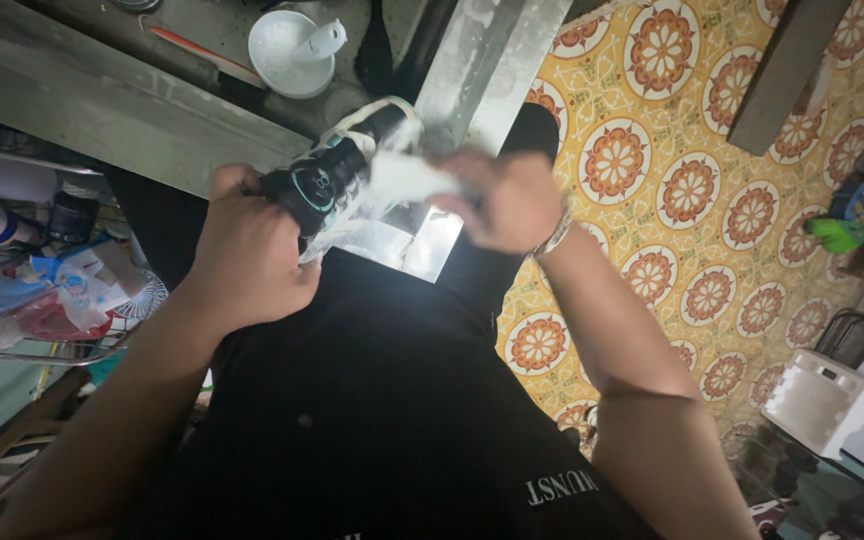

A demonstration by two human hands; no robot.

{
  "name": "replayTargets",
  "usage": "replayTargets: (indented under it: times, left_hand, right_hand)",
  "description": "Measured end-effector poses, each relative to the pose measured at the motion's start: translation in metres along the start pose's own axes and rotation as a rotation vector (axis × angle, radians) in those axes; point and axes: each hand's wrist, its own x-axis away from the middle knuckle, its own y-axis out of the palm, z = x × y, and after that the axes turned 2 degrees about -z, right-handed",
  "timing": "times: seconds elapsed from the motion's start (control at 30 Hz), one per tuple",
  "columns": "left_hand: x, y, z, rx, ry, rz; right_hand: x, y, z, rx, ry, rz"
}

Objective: The person applies a cleaning solution to the exterior surfaces of shoes using a small brush and subsequently rinses them under running water in a sink.

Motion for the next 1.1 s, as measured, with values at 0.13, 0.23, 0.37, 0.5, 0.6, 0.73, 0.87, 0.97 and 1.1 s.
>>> replayTargets:
  times: [0.13, 0.23, 0.37, 0.5, 0.6, 0.73, 0.87, 0.97, 1.1]
  left_hand:
    - [0.004, -0.002, 0.0, 0.036, 0.11, 0.136]
    - [0.006, 0.004, 0.001, 0.017, 0.13, 0.151]
    - [0.001, 0.001, -0.001, -0.023, 0.063, 0.083]
    - [0.005, -0.001, 0.001, 0.004, 0.167, 0.189]
    - [0.001, 0.001, 0.004, -0.024, 0.027, 0.065]
    - [-0.001, -0.003, 0.01, -0.029, -0.026, 0.062]
    - [-0.001, -0.004, 0.008, 0.005, 0.107, 0.204]
    - [-0.002, 0.0, 0.011, -0.051, 0.008, 0.097]
    - [-0.004, -0.005, 0.007, 0.027, 0.07, 0.166]
  right_hand:
    - [-0.009, -0.015, 0.016, 0.005, -0.031, 0.017]
    - [-0.029, -0.033, 0.041, -0.012, -0.199, 0.065]
    - [-0.044, -0.025, 0.018, -0.113, -0.334, 0.059]
    - [-0.063, -0.042, 0.048, -0.267, -0.319, -0.01]
    - [-0.069, -0.048, 0.055, -0.069, -0.312, -0.013]
    - [-0.067, -0.015, 0.028, -0.21, -0.425, -0.045]
    - [-0.075, -0.034, 0.065, -0.246, -0.319, -0.025]
    - [-0.071, -0.015, 0.055, -0.205, -0.301, -0.035]
    - [-0.063, -0.009, 0.049, -0.181, -0.382, -0.024]
